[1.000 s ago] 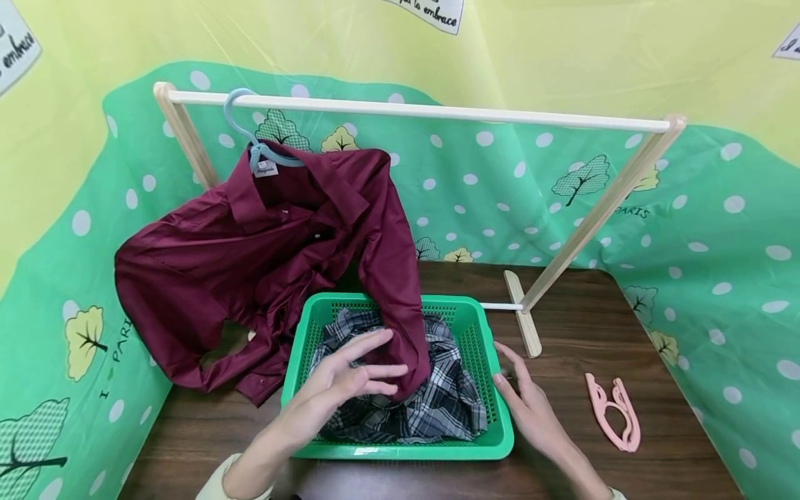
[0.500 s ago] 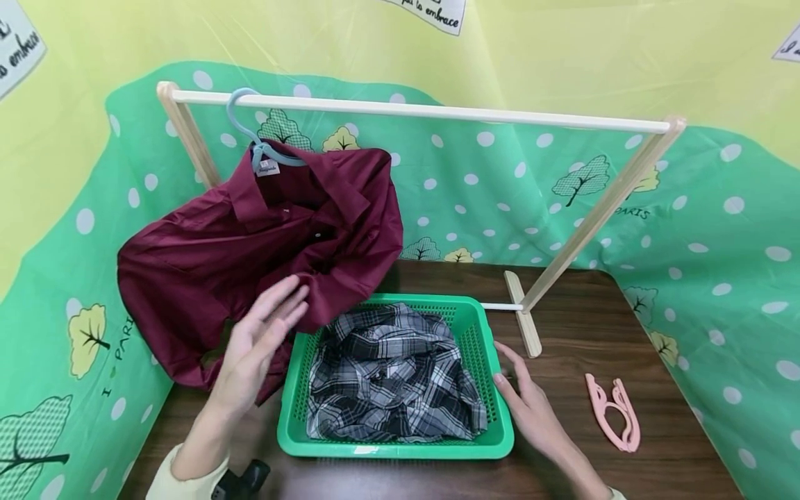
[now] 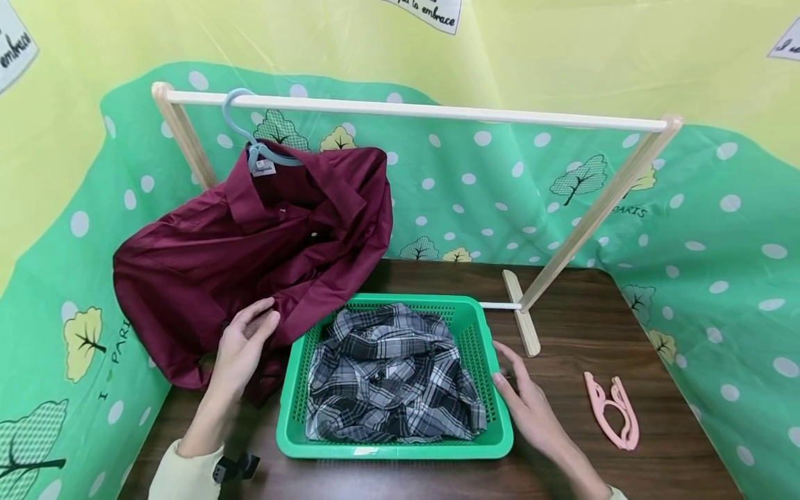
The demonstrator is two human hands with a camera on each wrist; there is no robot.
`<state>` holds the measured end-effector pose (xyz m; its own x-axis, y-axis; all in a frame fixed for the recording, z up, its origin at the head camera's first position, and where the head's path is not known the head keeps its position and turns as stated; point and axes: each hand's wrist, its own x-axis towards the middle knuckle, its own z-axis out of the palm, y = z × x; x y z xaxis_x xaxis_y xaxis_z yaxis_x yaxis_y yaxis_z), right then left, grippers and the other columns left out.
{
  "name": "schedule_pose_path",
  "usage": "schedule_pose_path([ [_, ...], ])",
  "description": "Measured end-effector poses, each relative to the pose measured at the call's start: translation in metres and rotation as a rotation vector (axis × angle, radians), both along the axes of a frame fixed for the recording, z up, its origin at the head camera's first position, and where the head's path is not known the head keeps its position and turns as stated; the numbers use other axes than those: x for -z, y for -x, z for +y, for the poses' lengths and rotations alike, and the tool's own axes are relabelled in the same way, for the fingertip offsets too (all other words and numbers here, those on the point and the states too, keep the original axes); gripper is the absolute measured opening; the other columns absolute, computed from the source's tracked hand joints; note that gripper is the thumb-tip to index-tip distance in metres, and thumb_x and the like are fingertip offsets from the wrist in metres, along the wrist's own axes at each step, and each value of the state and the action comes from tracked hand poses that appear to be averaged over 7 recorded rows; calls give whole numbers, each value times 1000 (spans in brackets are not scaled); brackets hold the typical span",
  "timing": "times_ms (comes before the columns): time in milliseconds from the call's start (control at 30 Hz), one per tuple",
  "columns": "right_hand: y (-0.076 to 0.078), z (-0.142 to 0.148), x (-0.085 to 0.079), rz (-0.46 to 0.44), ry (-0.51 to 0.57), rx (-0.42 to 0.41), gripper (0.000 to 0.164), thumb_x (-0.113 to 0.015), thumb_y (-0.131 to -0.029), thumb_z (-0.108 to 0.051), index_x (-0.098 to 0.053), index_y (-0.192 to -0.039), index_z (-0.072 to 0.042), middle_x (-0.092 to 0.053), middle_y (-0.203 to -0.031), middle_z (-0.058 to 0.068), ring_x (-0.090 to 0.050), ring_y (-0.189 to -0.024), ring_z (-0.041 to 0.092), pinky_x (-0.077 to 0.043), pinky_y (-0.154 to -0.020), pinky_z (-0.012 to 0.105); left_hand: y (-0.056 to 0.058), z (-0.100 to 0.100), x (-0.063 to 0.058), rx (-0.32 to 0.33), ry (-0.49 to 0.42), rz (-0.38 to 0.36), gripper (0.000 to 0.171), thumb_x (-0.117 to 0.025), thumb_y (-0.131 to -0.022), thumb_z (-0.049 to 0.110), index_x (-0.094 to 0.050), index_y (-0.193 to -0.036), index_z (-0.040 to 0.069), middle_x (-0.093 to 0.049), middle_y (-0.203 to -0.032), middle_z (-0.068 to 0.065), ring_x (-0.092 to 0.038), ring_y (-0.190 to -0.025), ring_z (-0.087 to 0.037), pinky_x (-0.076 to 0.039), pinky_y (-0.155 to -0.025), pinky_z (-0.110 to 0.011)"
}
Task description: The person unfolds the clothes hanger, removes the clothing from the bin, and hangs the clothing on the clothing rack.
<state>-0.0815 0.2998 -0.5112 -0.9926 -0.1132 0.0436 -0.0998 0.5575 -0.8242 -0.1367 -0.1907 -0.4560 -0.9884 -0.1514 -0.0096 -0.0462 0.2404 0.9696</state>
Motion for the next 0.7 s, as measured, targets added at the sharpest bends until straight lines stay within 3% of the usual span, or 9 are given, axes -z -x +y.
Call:
schedule_pose_path([
  [100,0,0,0,1,8,-4,56,-52,-122,-21,-36,-175,-23,-75,-126,12,-71,-106,1,-63,-86,29,-2,7,-3,-28,87,18,49,-68,-115,20,-60,-160,1,-47,-173,-20,-70,-135,-5,-44,-97,2],
  [200,0,0,-1,1,12,-6,56,-52,-122,-21,-36,-175,-23,-75,-127,13,-71,-107,1,-63,-86,29,-6,15,-9,-59,161,114,46,-73,-111,13,-65,-154,-3,-47,-171,-25,-69,-142,-38,-46,-93,3],
  [233,0,0,-1,0,14,-7,56,-52,-122,-21,-36,-175,-23,-75,-127,13,-71,-107,1,-63,-86,29,-7,19,-11,-60,176,143,46,-74,-110,12,-66,-152,-3,-50,-168,-26,-70,-140,-42,-47,-93,3],
  [300,0,0,-1,-2,14,-9,56,-52,-122,-21,-35,-175,-23,-75,-127,13,-71,-107,1,-63,-86,29,-9,25,-14,-36,188,192,45,-76,-109,10,-67,-151,-2,-59,-159,-26,-76,-130,-29,-49,-91,1],
  [367,0,0,-1,-3,16,-10,56,-52,-122,-21,-35,-175,-24,-74,-127,12,-71,-107,2,-63,-86,29,-10,31,-17,43,146,215,46,-75,-108,8,-66,-152,-2,-68,-148,-27,-78,-117,-12,-54,-92,-4],
  [467,1,0,-1,0,15,-10,56,-52,-122,-21,-35,-175,-23,-74,-127,12,-71,-107,2,-63,-87,29,-8,36,-18,229,93,182,50,-72,-111,10,-59,-159,1,-76,-137,-25,-75,-112,1,-57,-97,-11],
  [533,1,0,-1,2,10,-9,56,-52,-122,-21,-35,-175,-23,-74,-126,12,-71,-107,1,-63,-87,29,-4,38,-14,361,81,143,55,-69,-113,13,-53,-165,3,-76,-140,-25,-78,-122,-11,-59,-104,-19],
  [600,1,0,0,1,6,-7,56,-52,-122,-21,-35,-176,-23,-75,-126,12,-71,-106,2,-63,-87,29,3,39,-7,463,124,126,62,-67,-115,18,-45,-172,6,-73,-149,-24,-75,-135,-26,-61,-112,-32],
  [700,0,0,1,-9,8,-3,56,-52,-122,-22,-35,-176,-24,-75,-126,12,-71,-106,2,-63,-86,29,14,39,5,540,181,128,71,-66,-116,24,-34,-178,9,-62,-163,-25,-64,-150,-44,-54,-122,-55],
])
